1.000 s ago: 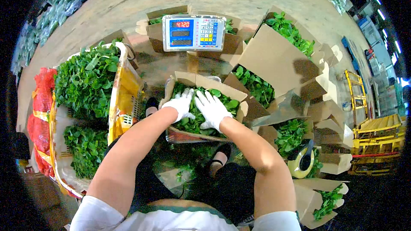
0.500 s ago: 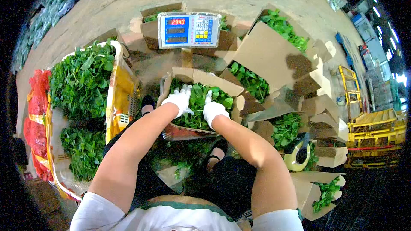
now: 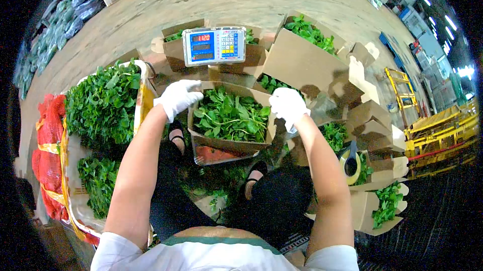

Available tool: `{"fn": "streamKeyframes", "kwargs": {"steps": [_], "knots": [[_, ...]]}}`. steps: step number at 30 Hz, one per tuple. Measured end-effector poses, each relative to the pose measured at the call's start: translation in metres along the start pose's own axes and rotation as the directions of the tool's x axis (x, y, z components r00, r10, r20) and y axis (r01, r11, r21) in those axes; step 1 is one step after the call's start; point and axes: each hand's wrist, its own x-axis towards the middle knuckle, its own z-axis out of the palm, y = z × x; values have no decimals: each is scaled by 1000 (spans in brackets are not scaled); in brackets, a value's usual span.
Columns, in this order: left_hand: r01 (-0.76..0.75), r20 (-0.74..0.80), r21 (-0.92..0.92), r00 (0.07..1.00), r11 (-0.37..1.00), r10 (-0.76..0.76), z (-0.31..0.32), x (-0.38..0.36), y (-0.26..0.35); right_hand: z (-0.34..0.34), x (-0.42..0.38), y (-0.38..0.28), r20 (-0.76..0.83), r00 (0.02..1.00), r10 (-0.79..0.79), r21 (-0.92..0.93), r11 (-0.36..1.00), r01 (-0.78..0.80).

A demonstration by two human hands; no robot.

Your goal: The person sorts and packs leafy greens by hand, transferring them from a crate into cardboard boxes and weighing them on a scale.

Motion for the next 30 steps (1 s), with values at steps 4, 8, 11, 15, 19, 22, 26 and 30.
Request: {"fn": "streamKeyframes", "kwargs": {"steps": [4,8,11,15,19,22,26,30], "knots": [[229,-5,224,972,947,-234,4,-2,-20,-7,-9,10,-84,966,245,-294,920,-259],[342,262,268,873,900,-410,15,-5,-27,4,-10,34,87,901,425,-427,833,-352],[374,335,243,834,895,-439,26,-9,-28,17,2,75,215,872,440,-136,898,-419],[247,358,368,852,896,-382,50,2,-38,29,-3,75,228,869,439,-114,899,-424],[202,368,373,864,906,-344,53,4,-34,36,-8,67,267,872,410,-195,909,-367],[300,447,308,792,903,-416,48,5,-35,33,16,116,610,780,-139,-572,603,556],[-228,483,570,870,789,-97,72,31,-74,33,12,122,639,729,-245,-553,511,658],[-136,440,535,888,834,-138,78,46,-84,33,9,125,584,805,-106,-544,684,485]]}}
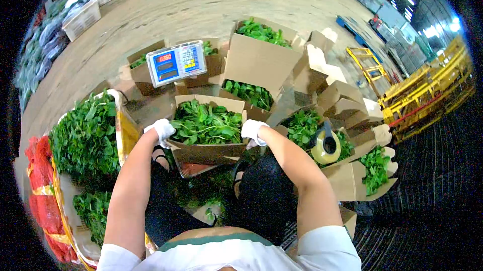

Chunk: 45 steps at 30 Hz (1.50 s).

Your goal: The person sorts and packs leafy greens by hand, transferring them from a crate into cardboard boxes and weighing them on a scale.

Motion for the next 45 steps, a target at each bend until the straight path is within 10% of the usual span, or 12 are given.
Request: {"fn": "streamKeyframes", "kwargs": {"steps": [3,6,10,11,15,16,19,26,28,30,36,45], "knots": [[42,42,-86,998,995,-38,-20,-29,15,-10,-6,-18,184,883,432,592,668,-450],[271,210,-277,953,922,-218,-49,-65,38,-12,-6,-20,213,846,489,675,552,-489],[141,119,-328,987,934,-108,-33,-48,23,-8,2,-15,205,808,552,712,483,-510],[117,98,-347,991,930,-89,-32,-46,22,2,9,3,53,919,390,581,737,-346],[66,14,-333,998,941,-65,-39,-51,27,-18,-6,-18,-20,917,398,353,861,-366],[59,-12,-309,998,949,-66,-46,-58,33,-26,-10,-22,-87,953,290,-60,953,-296],[69,-144,-149,985,986,-91,-69,-82,49,-24,-12,5,-145,964,223,-194,949,-249],[-116,-211,-705,976,700,-51,-107,-135,105,-131,-147,-22,-350,904,246,-134,942,-309],[-205,-216,-815,975,541,44,-124,-155,148,-172,-203,-62,-327,706,628,473,756,-453],[-292,-231,-806,956,516,180,-143,-157,189,-198,-249,-46,-453,625,636,177,751,-636],[-445,-169,-781,826,439,537,-206,-98,310,-253,-373,4,-582,375,722,67,502,-862],[-554,-339,-696,814,456,472,-238,51,439,-252,-412,152,-693,94,715,202,317,-927]]}}
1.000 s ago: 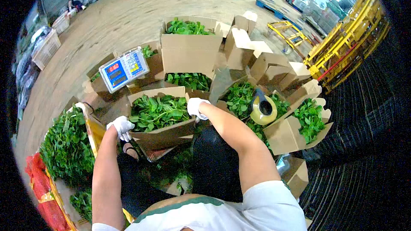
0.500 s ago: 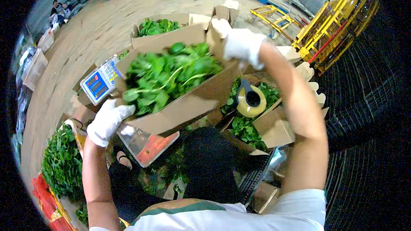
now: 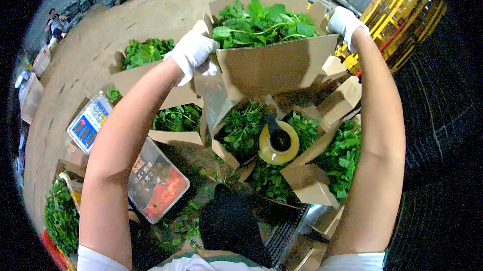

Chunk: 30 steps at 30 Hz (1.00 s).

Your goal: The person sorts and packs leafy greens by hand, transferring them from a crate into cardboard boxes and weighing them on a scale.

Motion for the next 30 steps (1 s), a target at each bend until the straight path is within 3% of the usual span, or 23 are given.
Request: {"fn": "streamKeyframes", "kwargs": {"steps": [1,2,3,5,7,9,10,11,14,18,22,23,25,26,27,29,30], "knots": [[-156,-65,344,980,926,190,4,23,-16,16,10,0,7,999,41,43,998,-41],[-219,-50,504,958,836,281,8,43,-36,45,21,5,-86,995,41,158,987,-27],[-261,-35,649,928,714,371,13,56,-49,54,21,-7,-50,998,33,100,995,-27],[-140,-111,886,862,443,494,26,56,-63,105,37,-16,-166,981,96,94,992,-81],[-73,-336,707,840,703,425,33,79,-99,142,40,-35,-225,972,73,143,989,-42],[-23,-316,774,853,633,416,35,93,-133,174,55,-50,-137,987,83,118,991,-67],[60,-393,680,871,731,295,37,100,-148,195,59,-57,-143,983,113,170,982,-89],[72,-390,682,877,728,279,40,106,-162,215,62,-63,-144,979,144,220,969,-111],[166,-324,687,941,707,93,53,106,-199,263,57,-77,-14,989,146,191,971,-141],[298,-222,706,954,642,-199,75,101,-249,320,33,-88,96,985,146,258,952,-166],[358,-255,646,933,674,-252,81,90,-268,353,30,-99,165,986,2,251,967,-44],[315,-231,673,949,669,-215,82,85,-268,409,48,-86,340,940,-22,154,988,-32],[65,32,884,980,463,-199,79,95,-280,406,44,-90,410,912,14,67,997,-45],[149,3,813,966,563,-260,77,97,-291,406,45,-89,465,885,-13,9,1000,11],[238,-26,726,947,646,-320,71,85,-259,403,45,-85,349,934,69,42,995,-89],[247,5,635,946,732,-323,64,74,-267,389,47,-83,181,922,343,195,906,-376],[147,23,704,973,695,-229,61,64,-259,401,53,-75,64,913,402,245,881,-405]]}}
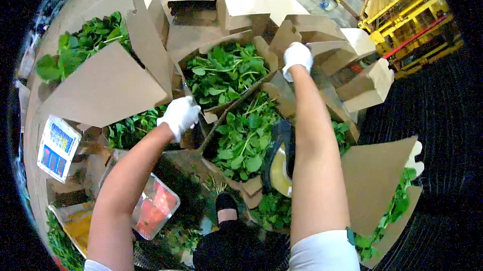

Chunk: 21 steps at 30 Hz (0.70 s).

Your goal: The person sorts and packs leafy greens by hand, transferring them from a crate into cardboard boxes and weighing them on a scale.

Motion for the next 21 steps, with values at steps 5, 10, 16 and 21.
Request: {"fn": "streamKeyframes", "kwargs": {"steps": [5,10,16,21], "knots": [[-73,85,-678,981,732,176,-11,-43,-23,39,39,21,-319,936,-146,282,929,241],[178,286,-798,953,576,103,-34,-62,-28,36,46,3,72,996,51,214,975,-66],[253,321,-808,947,532,36,-47,-84,-41,13,29,9,67,998,-18,-249,968,35],[178,245,-744,969,644,15,-61,-124,-50,-59,24,18,-216,976,40,-209,974,-86]]}}
